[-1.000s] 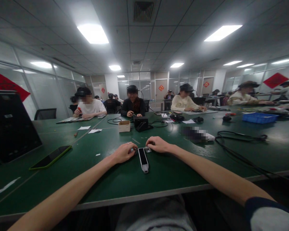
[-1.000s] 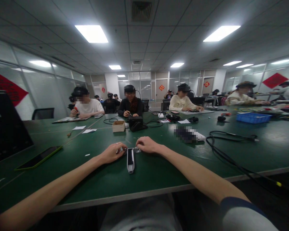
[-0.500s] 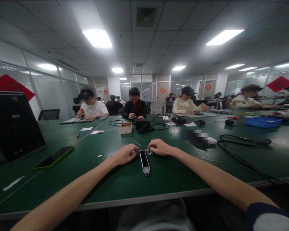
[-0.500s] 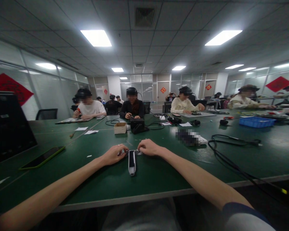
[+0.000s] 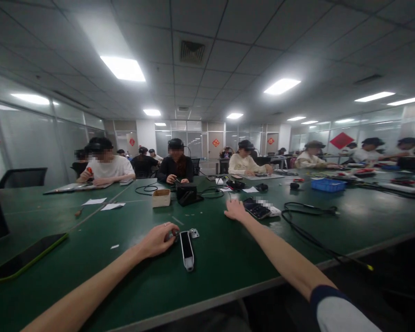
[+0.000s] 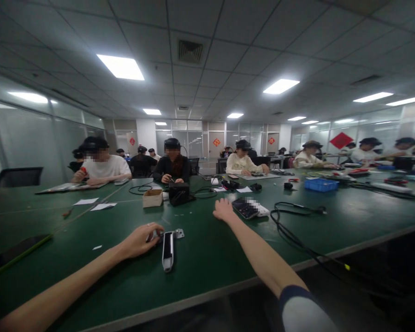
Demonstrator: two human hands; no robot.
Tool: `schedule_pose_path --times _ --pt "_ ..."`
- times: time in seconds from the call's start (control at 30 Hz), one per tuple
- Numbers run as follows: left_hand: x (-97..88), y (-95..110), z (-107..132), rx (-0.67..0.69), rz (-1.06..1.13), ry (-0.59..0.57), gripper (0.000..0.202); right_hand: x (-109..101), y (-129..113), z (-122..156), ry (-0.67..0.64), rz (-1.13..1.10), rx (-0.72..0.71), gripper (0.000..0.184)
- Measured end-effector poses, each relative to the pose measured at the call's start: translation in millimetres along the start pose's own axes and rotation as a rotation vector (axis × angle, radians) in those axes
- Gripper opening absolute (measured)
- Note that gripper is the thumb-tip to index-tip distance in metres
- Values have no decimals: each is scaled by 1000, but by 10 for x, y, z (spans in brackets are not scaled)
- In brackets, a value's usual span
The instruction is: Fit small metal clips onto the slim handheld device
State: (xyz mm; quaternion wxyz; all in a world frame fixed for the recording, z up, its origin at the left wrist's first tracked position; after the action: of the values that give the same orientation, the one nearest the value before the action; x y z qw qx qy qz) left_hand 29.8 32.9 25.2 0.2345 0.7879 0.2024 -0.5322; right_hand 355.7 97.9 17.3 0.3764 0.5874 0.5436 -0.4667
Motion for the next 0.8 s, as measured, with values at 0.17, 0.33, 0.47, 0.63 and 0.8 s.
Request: schedule_pose_path --times 0.17,0.33,0.47,0.63,0.8 --pt "-29 -14 16 -15 -7 17 25 -81 779 -63 47 135 412 66" --pt "-32 -2 31 -13 0 15 27 16 1081 -129 23 103 529 75" --pt "-27 8 31 -16 1 17 26 68 1039 -209 4 120 567 78" --pt "-9 11 27 2 13 37 25 42 995 -389 -125 162 599 78" --pt "7 1 24 12 2 51 26 -2 947 -600 -383 156 538 41"
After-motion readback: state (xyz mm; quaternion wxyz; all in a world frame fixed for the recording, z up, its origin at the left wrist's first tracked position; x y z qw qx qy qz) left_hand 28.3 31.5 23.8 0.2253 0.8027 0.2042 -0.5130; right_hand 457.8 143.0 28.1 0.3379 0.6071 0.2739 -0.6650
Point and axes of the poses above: each hand's wrist, its own z-axis away from the middle knuckle, its own x-axis out of the palm, y = z × x, the point moved 5 cm from there along -z, towards the middle knuckle, and after that the axes turned 2 degrees about x, right-handed, at the moved point
